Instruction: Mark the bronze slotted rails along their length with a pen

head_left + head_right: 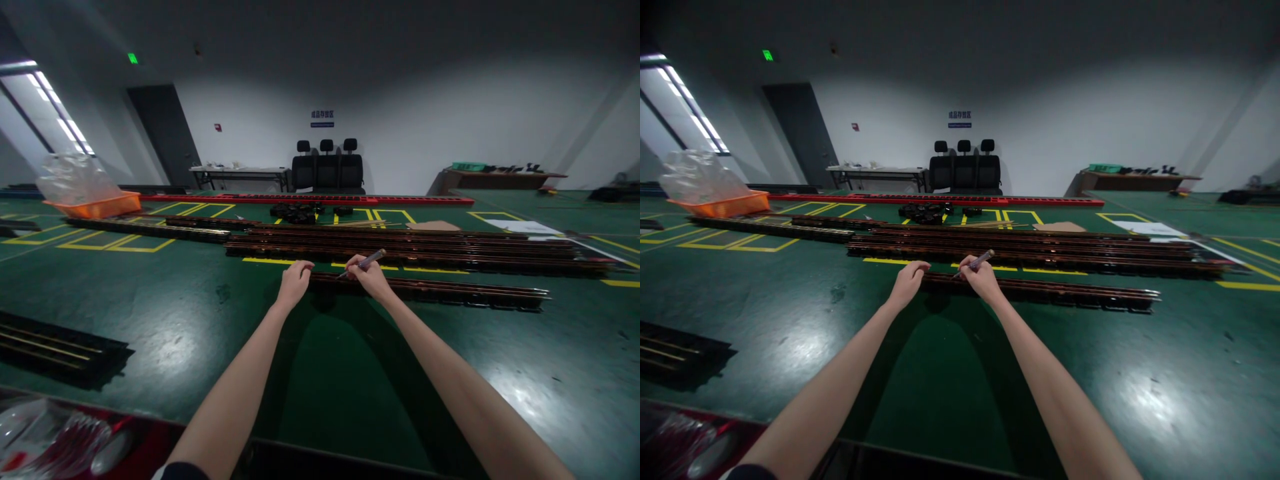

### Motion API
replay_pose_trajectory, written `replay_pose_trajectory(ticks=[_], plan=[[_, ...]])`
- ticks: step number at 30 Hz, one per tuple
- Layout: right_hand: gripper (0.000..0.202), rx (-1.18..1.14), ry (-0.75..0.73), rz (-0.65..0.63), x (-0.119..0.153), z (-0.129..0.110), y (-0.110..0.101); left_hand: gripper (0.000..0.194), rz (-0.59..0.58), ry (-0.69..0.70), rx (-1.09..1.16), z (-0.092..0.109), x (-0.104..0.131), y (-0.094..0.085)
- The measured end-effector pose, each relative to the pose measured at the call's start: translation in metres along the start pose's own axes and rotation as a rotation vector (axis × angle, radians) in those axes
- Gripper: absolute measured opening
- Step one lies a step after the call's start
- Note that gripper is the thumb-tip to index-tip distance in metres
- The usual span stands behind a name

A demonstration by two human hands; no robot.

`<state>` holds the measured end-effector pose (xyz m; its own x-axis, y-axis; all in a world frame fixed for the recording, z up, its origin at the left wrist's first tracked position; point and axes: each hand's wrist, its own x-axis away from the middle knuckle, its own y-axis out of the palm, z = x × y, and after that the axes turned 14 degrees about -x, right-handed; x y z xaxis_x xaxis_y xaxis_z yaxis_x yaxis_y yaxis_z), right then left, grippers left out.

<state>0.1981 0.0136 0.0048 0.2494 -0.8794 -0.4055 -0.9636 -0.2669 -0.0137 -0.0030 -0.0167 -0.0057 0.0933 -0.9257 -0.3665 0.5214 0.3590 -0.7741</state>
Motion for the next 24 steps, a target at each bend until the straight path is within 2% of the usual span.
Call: replay_pose_trajectory(ticks=[4, 8, 16, 24], plan=[[0.011, 0.008, -0.005, 0.004, 0.000, -0.002, 0.000, 0.030, -0.044, 0.211, -0.190, 0.005, 0.005, -0.001], [0.011, 0.017, -0.009, 0.000, 0.000, -0.002, 0.000, 0.032, -0.070, 0.322, -0.309, 0.007, 0.009, 0.000], [0.013, 0.062, -0.030, -0.015, -0.001, 0.002, -0.002, 0.030, -0.030, 0.363, -0.383, 0.006, 0.008, 0.004], [0.011, 0.198, -0.020, -0.015, 0.001, -0.009, 0.000, 0.027, -0.055, 0.344, -0.385, 0.003, 0.007, 0.006]])
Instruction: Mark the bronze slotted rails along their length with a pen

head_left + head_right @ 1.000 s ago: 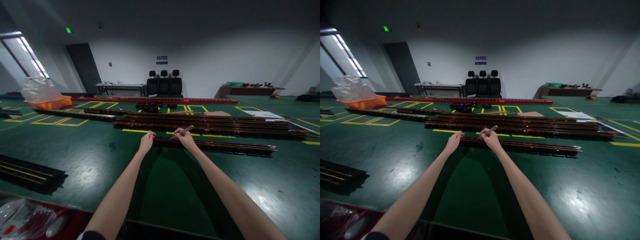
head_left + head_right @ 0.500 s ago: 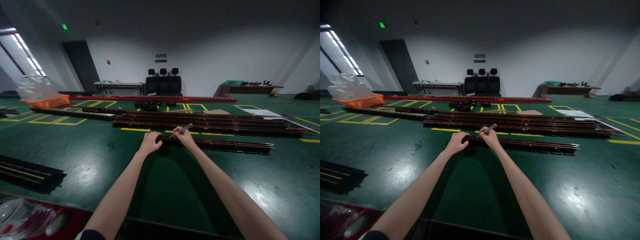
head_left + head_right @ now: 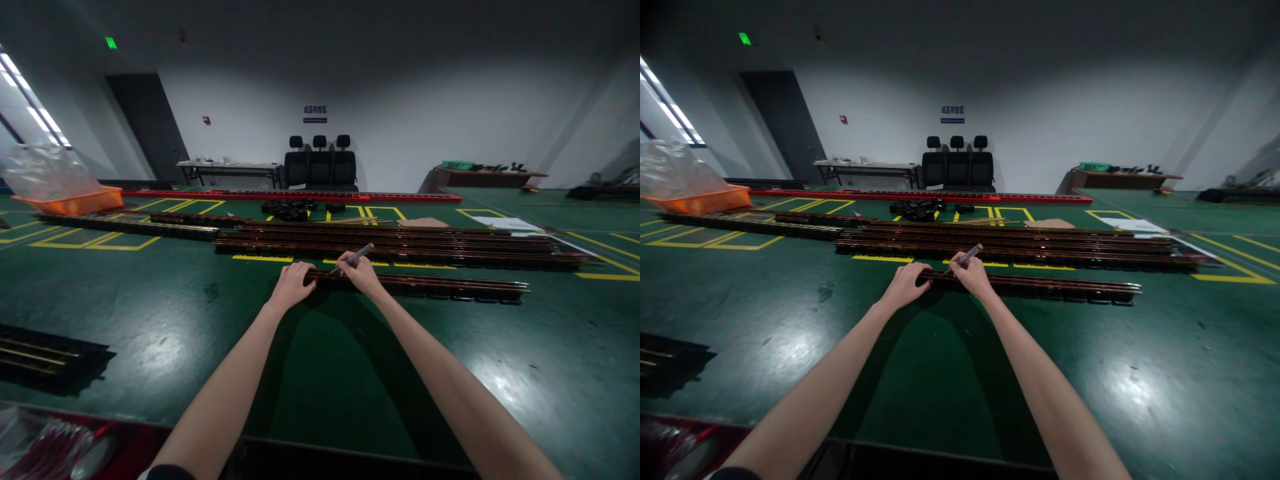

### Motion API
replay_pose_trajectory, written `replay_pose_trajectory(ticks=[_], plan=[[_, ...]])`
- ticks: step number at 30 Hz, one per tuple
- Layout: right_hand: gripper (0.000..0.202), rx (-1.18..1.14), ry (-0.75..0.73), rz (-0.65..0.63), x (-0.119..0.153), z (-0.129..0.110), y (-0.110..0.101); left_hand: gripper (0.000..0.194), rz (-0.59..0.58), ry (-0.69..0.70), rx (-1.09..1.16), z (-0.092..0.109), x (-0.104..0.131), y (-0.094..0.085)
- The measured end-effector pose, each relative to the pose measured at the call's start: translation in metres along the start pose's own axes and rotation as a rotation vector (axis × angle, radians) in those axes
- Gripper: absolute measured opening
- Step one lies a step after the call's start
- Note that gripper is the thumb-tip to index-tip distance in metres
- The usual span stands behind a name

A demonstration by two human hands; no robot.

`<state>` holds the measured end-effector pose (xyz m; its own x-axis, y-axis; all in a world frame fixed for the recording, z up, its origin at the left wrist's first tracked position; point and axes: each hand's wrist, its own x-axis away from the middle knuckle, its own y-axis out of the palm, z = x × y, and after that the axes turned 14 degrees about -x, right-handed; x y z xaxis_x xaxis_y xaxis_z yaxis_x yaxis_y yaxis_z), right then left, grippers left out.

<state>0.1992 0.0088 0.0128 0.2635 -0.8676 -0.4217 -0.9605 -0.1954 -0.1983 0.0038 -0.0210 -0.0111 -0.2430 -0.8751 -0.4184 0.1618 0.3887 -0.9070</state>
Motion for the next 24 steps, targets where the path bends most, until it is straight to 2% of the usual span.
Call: replay_pose_trajectory(ticks=[14, 24], plan=[[0.011, -0.107, 0.035, -0.045, -0.0035, 0.0055, -0.0023, 0.026, 0.017, -0.027, -0.022, 0.0035, 0.0002, -0.0029], [0.010, -0.135, 0.058, -0.029, -0.0027, 0.0060, -0.0018, 0.026, 0.034, -0.044, -0.049, 0.0066, 0.0003, -0.0047]])
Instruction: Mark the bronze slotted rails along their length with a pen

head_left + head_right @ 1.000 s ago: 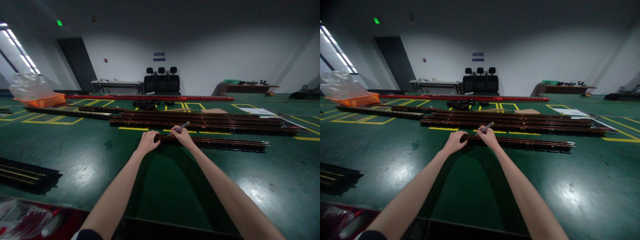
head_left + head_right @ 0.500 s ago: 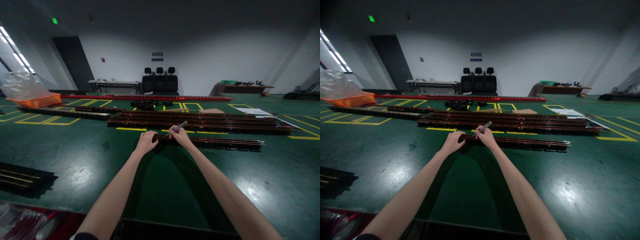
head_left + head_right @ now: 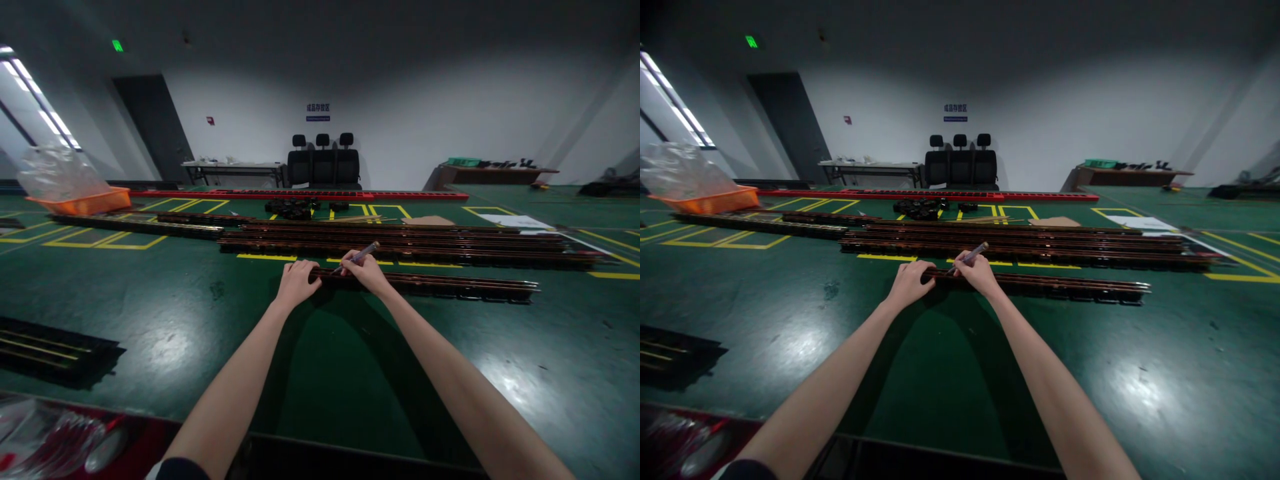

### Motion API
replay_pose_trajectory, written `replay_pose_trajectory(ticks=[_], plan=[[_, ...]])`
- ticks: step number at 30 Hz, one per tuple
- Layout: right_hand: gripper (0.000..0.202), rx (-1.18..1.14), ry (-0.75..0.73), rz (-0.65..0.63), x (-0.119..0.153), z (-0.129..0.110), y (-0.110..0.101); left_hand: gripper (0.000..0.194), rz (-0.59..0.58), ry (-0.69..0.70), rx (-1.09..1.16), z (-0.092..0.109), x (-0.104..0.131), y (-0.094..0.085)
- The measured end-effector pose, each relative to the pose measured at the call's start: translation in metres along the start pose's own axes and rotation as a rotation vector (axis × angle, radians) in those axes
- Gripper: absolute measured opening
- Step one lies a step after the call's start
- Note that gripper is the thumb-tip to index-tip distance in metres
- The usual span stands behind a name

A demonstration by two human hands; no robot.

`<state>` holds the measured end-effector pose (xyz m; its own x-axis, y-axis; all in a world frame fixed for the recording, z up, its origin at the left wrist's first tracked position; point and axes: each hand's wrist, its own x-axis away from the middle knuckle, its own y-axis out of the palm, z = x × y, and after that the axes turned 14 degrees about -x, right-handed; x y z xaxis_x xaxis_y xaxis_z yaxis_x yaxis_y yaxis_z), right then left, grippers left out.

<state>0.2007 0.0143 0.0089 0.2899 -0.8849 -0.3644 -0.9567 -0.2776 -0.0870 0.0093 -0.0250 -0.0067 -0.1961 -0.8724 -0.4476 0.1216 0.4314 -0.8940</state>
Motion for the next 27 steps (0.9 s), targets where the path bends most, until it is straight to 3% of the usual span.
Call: replay_pose_trajectory(ticks=[27], plan=[[0.005, 0.027, 0.008, 0.014, 0.0023, -0.0053, 0.0045, 0.028, 0.052, -0.028, -0.046, 0.0022, 0.0004, -0.0004]])
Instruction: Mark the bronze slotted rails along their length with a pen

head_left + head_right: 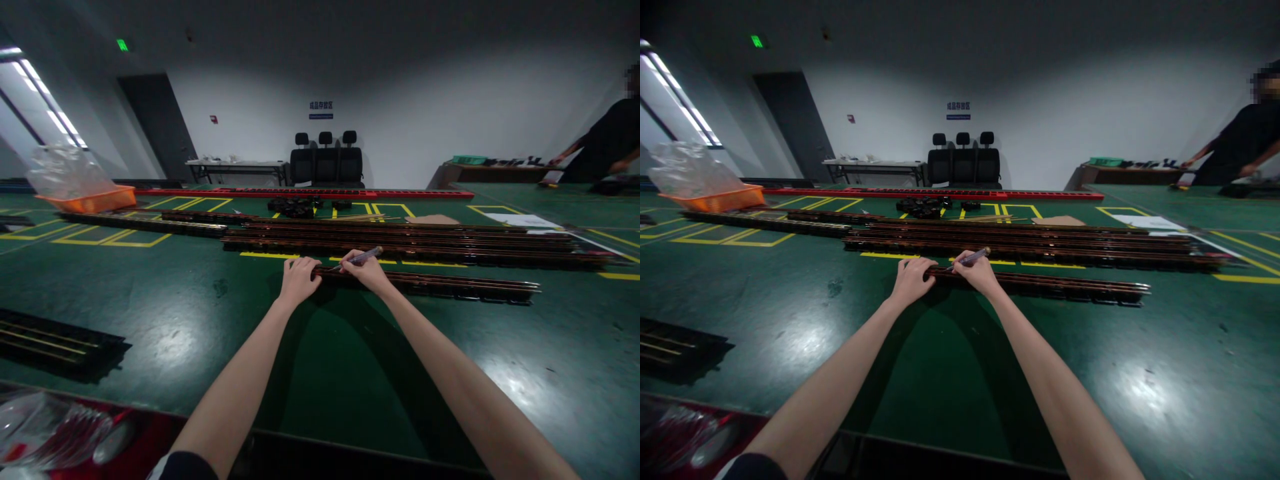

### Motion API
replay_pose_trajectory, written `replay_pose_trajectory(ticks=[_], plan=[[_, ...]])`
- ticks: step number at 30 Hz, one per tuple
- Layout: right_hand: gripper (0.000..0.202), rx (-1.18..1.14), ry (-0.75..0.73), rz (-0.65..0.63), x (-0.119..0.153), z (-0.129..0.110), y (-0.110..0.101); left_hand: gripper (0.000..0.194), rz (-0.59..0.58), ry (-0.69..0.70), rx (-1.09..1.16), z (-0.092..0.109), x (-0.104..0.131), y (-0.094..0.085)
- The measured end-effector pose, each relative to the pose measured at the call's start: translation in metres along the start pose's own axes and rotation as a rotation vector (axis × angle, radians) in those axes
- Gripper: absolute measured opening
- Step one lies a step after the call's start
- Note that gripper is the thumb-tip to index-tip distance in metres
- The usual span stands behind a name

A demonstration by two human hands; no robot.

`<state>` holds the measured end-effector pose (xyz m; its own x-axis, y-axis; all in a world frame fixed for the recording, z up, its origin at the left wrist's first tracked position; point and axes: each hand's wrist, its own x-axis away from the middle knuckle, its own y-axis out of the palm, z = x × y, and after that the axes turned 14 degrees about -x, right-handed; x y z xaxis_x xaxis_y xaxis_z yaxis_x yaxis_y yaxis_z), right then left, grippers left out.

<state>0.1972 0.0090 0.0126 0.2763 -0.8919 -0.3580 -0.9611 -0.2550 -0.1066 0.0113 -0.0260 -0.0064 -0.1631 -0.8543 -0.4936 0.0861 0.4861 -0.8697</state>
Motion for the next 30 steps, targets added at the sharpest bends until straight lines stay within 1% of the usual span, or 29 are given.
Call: replay_pose_trajectory(ticks=[5, 8, 16, 22, 30], plan=[[0.011, -0.052, 0.005, -0.021, 0.0006, 0.0003, 0.0015, 0.027, 0.004, 0.003, -0.019, -0.0001, 0.0002, 0.0007], [0.010, -0.069, 0.014, -0.025, 0.0000, 0.0005, 0.0019, 0.027, 0.012, 0.006, -0.026, 0.0004, 0.0004, 0.0005], [0.010, -0.031, 0.016, -0.035, -0.0003, -0.0009, 0.0025, 0.033, -0.001, 0.039, -0.045, 0.0005, 0.0000, 0.0022], [0.010, -0.030, 0.017, -0.041, 0.0002, 0.0002, 0.0028, 0.037, -0.030, 0.053, -0.011, -0.0003, -0.0012, 0.0031], [0.015, 0.009, -0.005, -0.039, -0.0009, 0.0023, -0.0004, 0.034, -0.074, 0.026, -0.025, 0.0003, -0.0016, 0.0028]])
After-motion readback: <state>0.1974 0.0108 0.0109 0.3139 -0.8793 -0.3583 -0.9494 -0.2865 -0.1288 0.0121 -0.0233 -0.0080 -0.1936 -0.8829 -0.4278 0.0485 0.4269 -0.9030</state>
